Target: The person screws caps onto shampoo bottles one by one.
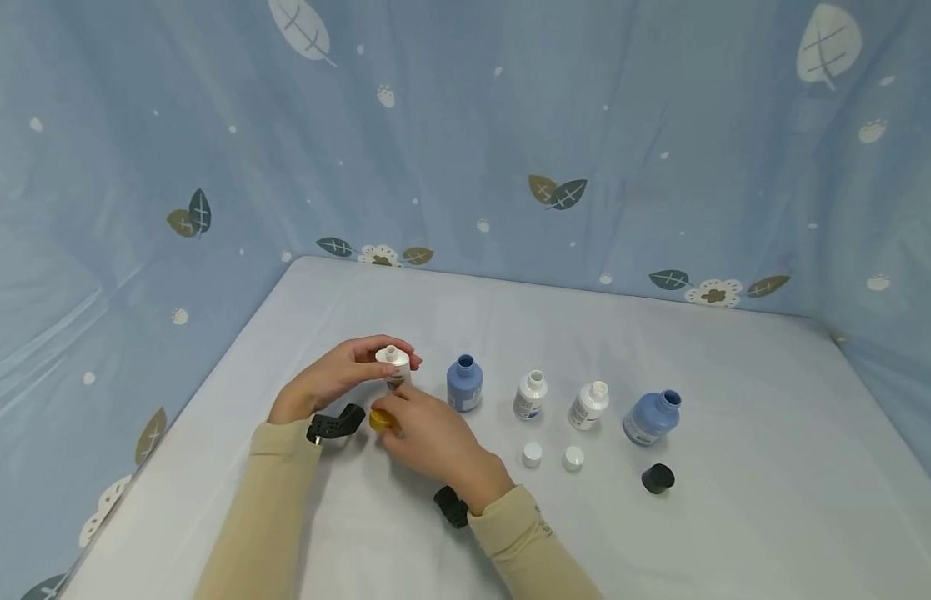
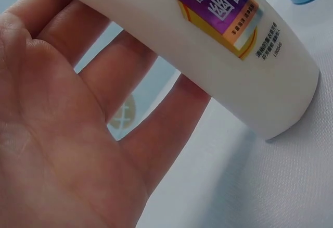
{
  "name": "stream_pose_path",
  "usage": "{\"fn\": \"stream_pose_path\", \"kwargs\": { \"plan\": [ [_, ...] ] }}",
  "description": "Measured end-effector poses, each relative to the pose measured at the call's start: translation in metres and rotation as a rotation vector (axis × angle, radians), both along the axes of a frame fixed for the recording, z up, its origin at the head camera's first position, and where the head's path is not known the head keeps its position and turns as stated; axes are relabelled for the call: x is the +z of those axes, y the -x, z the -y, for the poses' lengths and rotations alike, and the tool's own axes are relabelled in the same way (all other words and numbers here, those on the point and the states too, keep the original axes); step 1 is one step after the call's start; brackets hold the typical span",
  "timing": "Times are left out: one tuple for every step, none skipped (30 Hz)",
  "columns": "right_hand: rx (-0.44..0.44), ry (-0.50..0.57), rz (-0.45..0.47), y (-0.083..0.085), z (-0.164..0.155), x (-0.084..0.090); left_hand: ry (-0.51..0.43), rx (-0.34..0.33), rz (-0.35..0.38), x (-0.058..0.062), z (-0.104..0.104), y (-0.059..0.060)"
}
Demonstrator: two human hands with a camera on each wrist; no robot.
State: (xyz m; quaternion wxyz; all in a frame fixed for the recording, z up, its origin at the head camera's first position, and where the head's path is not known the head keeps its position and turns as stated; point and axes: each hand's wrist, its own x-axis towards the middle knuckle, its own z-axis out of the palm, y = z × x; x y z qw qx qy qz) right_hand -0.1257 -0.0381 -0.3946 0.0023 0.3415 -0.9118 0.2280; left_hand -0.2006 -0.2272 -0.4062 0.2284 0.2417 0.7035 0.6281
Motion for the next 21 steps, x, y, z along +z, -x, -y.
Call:
{"fn": "stream_pose_path", "kwargs": {
  "plan": [
    [0.0,0.0,-0.006,0.001,-0.001,0.001,-0.01,-0.005,-0.003,0.0,0.0,0.0],
    [-0.001,-0.001,-0.014,0.001,-0.001,0.001,-0.022,-0.009,-0.004,-0.001,0.0,0.001],
    [-0.003,0.001,-0.024,0.002,-0.002,0.001,-0.035,-0.014,-0.006,-0.001,0.0,0.001],
    [-0.006,0.003,-0.032,0.003,-0.002,0.002,-0.044,-0.015,-0.008,-0.002,0.0,0.001],
    [-0.009,0.008,-0.038,0.003,-0.003,0.002,-0.049,-0.014,-0.006,-0.002,0.001,0.001],
    [-0.01,0.015,-0.041,0.003,-0.003,0.002,-0.048,-0.011,-0.003,-0.003,0.001,0.001],
    [-0.011,0.024,-0.044,0.003,-0.004,0.002,-0.044,-0.006,0.0,-0.004,0.002,0.001],
    [-0.013,0.036,-0.045,0.003,-0.004,0.002,-0.041,0.001,0.006,-0.004,0.004,0.0],
    [-0.015,0.047,-0.048,0.003,-0.004,0.003,-0.034,0.008,0.008,-0.005,0.005,0.0],
    [-0.017,0.059,-0.045,0.003,-0.004,0.003,-0.035,0.011,0.014,-0.005,0.007,-0.001],
    [-0.019,0.071,-0.044,0.002,-0.004,0.003,-0.037,0.011,0.02,-0.005,0.008,-0.001],
    [-0.02,0.082,-0.04,0.002,-0.004,0.004,-0.041,0.013,0.027,-0.005,0.009,-0.001],
    [-0.025,0.09,-0.037,0.002,-0.004,0.004,-0.05,0.011,0.033,-0.006,0.01,-0.001],
    [-0.029,0.096,-0.035,0.002,-0.005,0.005,-0.063,0.007,0.038,-0.005,0.011,-0.001],
    [-0.034,0.101,-0.032,0.002,-0.006,0.005,-0.071,0.005,0.042,-0.006,0.011,-0.001],
    [-0.037,0.108,-0.027,0.002,-0.006,0.006,-0.078,0.004,0.045,-0.006,0.011,-0.001],
    [-0.04,0.114,-0.024,0.002,-0.007,0.006,-0.077,0.009,0.044,-0.006,0.012,-0.001],
    [-0.041,0.121,-0.021,0.002,-0.007,0.006,-0.076,0.015,0.043,-0.006,0.012,-0.001],
    [-0.042,0.127,-0.024,0.003,-0.007,0.006,-0.073,0.02,0.037,-0.005,0.013,-0.001],
    [-0.042,0.136,-0.025,0.003,-0.007,0.007,-0.071,0.027,0.03,-0.005,0.013,-0.001],
    [-0.043,0.15,-0.021,0.003,-0.007,0.007,-0.066,0.036,0.023,-0.005,0.013,-0.001]
  ]
}}
